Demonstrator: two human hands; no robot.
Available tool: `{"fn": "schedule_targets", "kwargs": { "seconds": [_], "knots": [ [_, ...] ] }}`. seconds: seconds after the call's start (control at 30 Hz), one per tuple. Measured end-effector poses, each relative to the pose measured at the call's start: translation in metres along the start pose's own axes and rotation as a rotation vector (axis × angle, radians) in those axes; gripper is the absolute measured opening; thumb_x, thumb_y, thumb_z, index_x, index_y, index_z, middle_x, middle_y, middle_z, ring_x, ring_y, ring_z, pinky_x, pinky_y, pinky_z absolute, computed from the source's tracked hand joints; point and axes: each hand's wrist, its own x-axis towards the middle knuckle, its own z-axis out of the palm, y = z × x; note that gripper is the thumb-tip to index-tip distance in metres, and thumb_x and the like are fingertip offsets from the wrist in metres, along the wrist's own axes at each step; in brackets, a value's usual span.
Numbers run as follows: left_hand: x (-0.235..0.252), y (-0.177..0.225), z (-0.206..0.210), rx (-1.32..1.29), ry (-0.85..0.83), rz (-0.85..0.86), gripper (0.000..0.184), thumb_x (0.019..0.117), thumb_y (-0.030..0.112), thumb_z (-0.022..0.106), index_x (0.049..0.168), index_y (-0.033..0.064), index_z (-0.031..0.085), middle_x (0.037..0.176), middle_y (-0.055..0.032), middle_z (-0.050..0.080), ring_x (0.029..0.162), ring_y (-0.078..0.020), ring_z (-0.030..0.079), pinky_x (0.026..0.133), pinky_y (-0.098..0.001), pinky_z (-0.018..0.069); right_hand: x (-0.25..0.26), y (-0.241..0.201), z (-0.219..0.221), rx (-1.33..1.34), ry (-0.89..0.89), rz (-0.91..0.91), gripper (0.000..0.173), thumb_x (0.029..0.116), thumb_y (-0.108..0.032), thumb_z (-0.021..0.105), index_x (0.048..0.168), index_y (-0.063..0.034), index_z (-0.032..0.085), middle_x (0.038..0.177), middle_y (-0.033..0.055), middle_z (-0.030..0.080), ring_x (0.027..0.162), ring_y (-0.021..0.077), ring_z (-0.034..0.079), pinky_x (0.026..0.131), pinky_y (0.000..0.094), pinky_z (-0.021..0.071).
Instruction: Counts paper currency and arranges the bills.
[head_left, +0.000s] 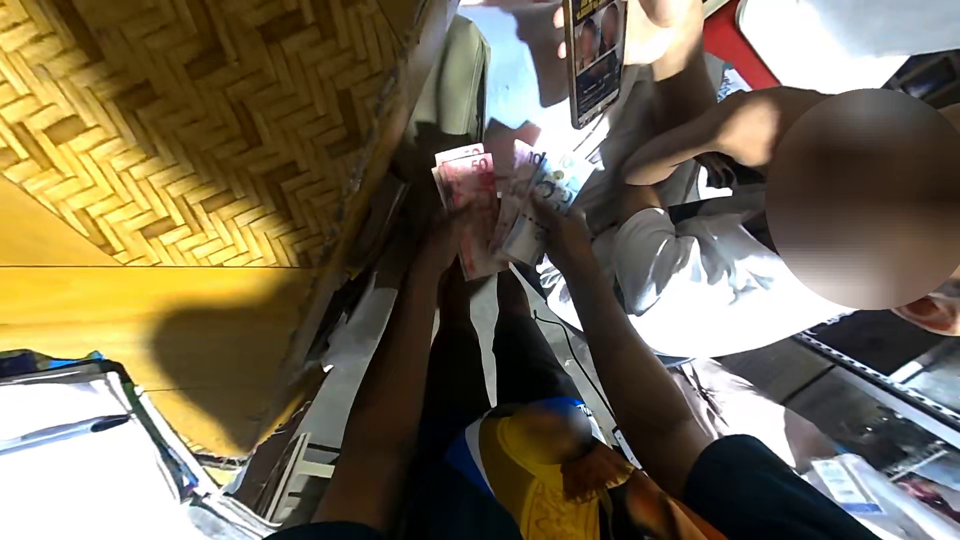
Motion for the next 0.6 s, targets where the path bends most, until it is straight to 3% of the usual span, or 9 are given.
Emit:
{"fn": "schedule_targets", "kwargs": {
  "seconds": [0.13,0.2,0.3,0.37,0.43,0.53,0.6],
  "knots": [
    [0.005,0.003,0.0,0.063,0.108,0.064,0.054,0.0937,0.008,0.071,0.14,-0.0035,0.047,0.121,-0.0121,0.065,0.105,-0.0114,0.066,0.095,-0.0305,0.0556,0.003,-0.003,-0.018,-0.069,0.024,-0.06,0.01,0.0954,-0.005,0.07,0.102,-0.0009,0.064,0.078,0.0009,0.069,0.064,0.0059,0.065,0.06,0.0247,0.0572],
    [0.005,0.004,0.0,0.012,0.09,0.073,0.05,0.0925,0.007,0.072,0.136,-0.0024,0.05,0.116,-0.0089,0.067,0.102,-0.0105,0.067,0.093,-0.0306,0.0566,0.008,-0.003,-0.025,-0.222,0.124,-0.116,0.014,0.0942,-0.008,0.072,0.101,0.0007,0.064,0.076,0.0007,0.066,0.06,0.0043,0.06,0.057,0.0236,0.0542],
    [0.0,0.006,-0.003,-0.122,-0.012,0.05,0.033,0.0962,0.004,0.065,0.128,0.002,0.055,0.107,-0.0046,0.069,0.097,-0.0114,0.069,0.088,-0.0328,0.059,0.014,0.003,-0.03,-0.42,0.158,-0.267,0.019,0.0957,-0.011,0.07,0.104,0.0051,0.066,0.082,0.0047,0.066,0.066,0.0054,0.061,0.064,0.0264,0.0547],
    [-0.005,0.008,0.0,-0.18,-0.072,0.079,0.026,0.0956,-0.002,0.062,0.121,0.0042,0.058,0.103,-0.0015,0.072,0.095,-0.0104,0.07,0.088,-0.0317,0.0598,0.009,0.004,-0.023,-0.462,0.062,-0.325,0.021,0.097,-0.01,0.066,0.109,0.0078,0.066,0.088,0.0083,0.067,0.073,0.0069,0.063,0.07,0.0282,0.0563],
    [-0.009,0.009,0.005,-0.165,-0.088,0.108,0.026,0.095,-0.004,0.062,0.119,0.0051,0.058,0.102,0.0004,0.072,0.096,-0.0079,0.069,0.089,-0.0291,0.059,-0.003,0.0,-0.008,-0.418,-0.102,-0.336,0.018,0.0967,-0.005,0.065,0.11,0.0071,0.065,0.089,0.0036,0.067,0.076,0.0014,0.062,0.072,0.0224,0.0563],
    [-0.009,0.014,0.006,-0.119,-0.066,0.036,0.023,0.0998,0.003,0.059,0.122,0.0038,0.057,0.101,0.0003,0.07,0.091,-0.0061,0.068,0.084,-0.0266,0.0586,-0.011,-0.007,0.004,-0.313,-0.366,-0.282,0.005,0.0974,-0.002,0.061,0.1,0.0007,0.064,0.079,-0.0047,0.063,0.067,-0.0028,0.059,0.064,0.0175,0.0533],
    [-0.008,0.015,0.006,-0.143,-0.054,0.0,0.02,0.1025,0.008,0.057,0.122,0.0038,0.058,0.099,-0.0005,0.071,0.088,-0.0071,0.069,0.081,-0.0264,0.0596,-0.009,-0.012,0.002,-0.277,-0.467,-0.215,0.006,0.1011,-0.005,0.057,0.1,-0.0039,0.063,0.077,-0.0068,0.064,0.064,-0.003,0.059,0.06,0.0167,0.0527]
  ]
}}
